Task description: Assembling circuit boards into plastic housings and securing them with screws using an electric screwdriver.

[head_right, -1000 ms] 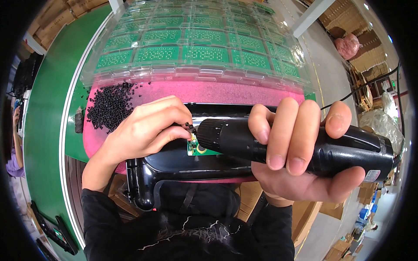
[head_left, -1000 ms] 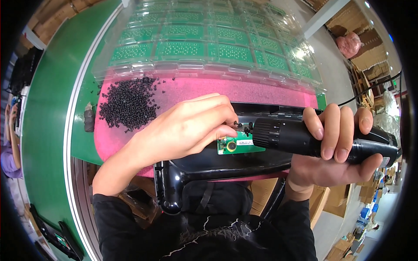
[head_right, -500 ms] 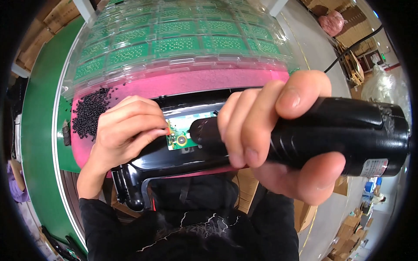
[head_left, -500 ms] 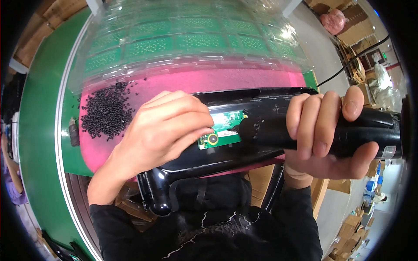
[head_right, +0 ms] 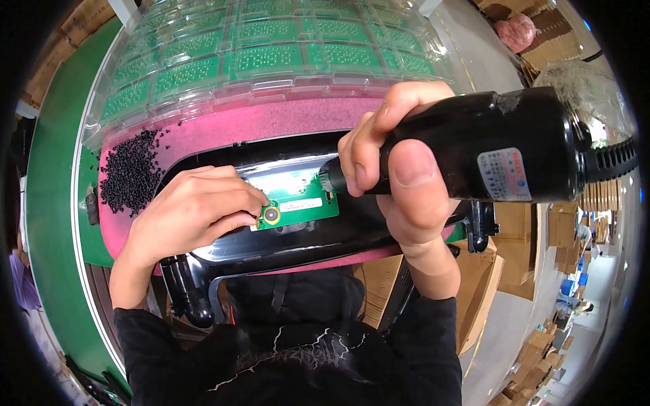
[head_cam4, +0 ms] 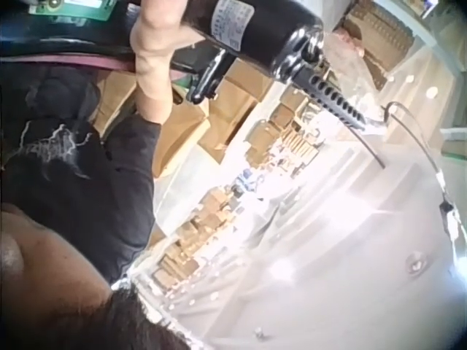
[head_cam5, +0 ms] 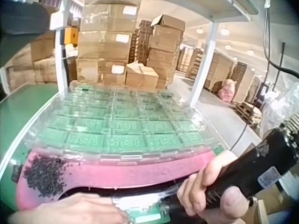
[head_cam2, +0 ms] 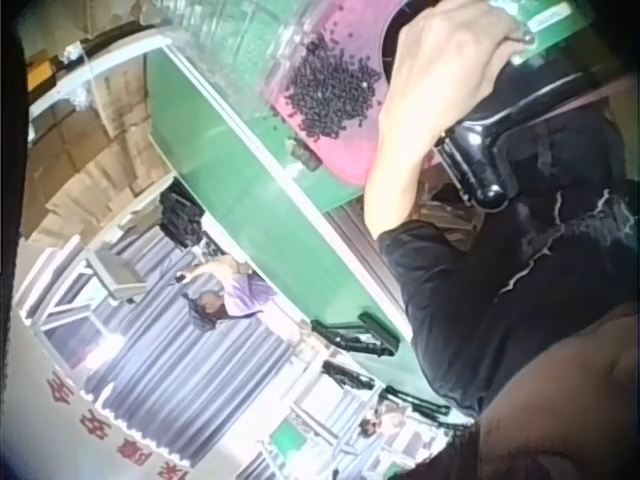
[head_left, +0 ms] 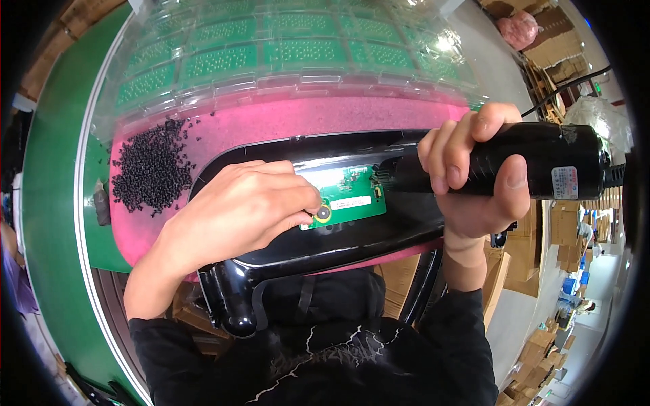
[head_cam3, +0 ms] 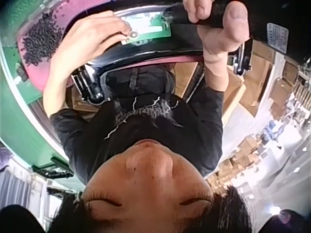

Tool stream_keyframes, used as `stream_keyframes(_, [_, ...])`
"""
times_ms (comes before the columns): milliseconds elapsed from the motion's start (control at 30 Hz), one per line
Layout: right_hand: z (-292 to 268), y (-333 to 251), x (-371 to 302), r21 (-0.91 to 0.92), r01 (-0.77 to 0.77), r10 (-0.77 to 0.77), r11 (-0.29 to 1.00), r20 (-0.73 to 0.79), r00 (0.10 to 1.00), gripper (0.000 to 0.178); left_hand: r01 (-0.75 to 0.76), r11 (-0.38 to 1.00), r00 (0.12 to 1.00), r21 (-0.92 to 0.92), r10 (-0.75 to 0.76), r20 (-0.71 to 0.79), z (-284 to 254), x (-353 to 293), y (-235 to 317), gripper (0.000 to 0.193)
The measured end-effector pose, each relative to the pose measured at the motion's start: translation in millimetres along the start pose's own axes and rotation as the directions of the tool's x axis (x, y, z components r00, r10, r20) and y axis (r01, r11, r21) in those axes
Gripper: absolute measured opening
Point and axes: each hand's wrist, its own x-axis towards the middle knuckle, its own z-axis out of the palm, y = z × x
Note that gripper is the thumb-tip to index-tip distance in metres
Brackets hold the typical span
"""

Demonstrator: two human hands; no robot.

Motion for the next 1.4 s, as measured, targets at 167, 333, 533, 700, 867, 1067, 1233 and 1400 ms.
stream_keyframes(167, [1, 0, -1, -0.015, -0.005, 0.005, 1.000, 0.001, 1.000, 0.042, 0.040, 0.999, 0.999, 0.011, -0.040, 0.003, 1, -1, 2, 0.013])
stream_keyframes(333, [2, -1, -1, -0.050, -0.010, 0.010, 0.999, 0.007, 1.000, 0.042, 0.127, 0.992, 0.991, 0.002, -0.127, 0.044, 0, -1, 4, 0.013])
stream_keyframes(533, [4, 1, 5, -0.090, -0.084, 0.091, 0.992, 0.071, 0.993, 0.040, 0.174, 0.985, 0.984, -0.014, -0.173, 0.033, 0, -2, 6, 0.012])
stream_keyframes(700, [7, 5, 8, -0.125, -0.082, 0.095, 0.989, 0.100, 0.990, 0.039, 0.203, 0.979, 0.979, -0.016, -0.202, 0.040, -2, -1, 7, 0.012])
stream_keyframes(867, [10, 4, 4, -0.122, -0.042, 0.048, 0.992, 0.049, 0.998, 0.043, 0.233, 0.972, 0.971, -0.006, -0.233, 0.053, -1, -3, 3, 0.012])
stream_keyframes(1067, [23, -26, 0, 0.292, 0.043, -0.096, 0.956, 0.173, 0.980, 0.041, 0.124, 0.975, 0.991, -0.182, -0.133, -0.034, -2, 1, 1, 0.014])
stream_keyframes(1233, [39, -22, 3, 0.333, 0.110, -0.177, 0.936, 0.176, 0.968, 0.042, 0.122, 0.957, 0.982, -0.264, -0.155, -0.106, -2, -3, 2, 0.014])
stream_keyframes(1400, [39, -20, 8, 0.282, 0.103, -0.166, 0.954, 0.208, 0.964, 0.043, -0.003, 0.994, 0.968, -0.108, -0.024, -0.249, 1, -1, -2, 0.011])
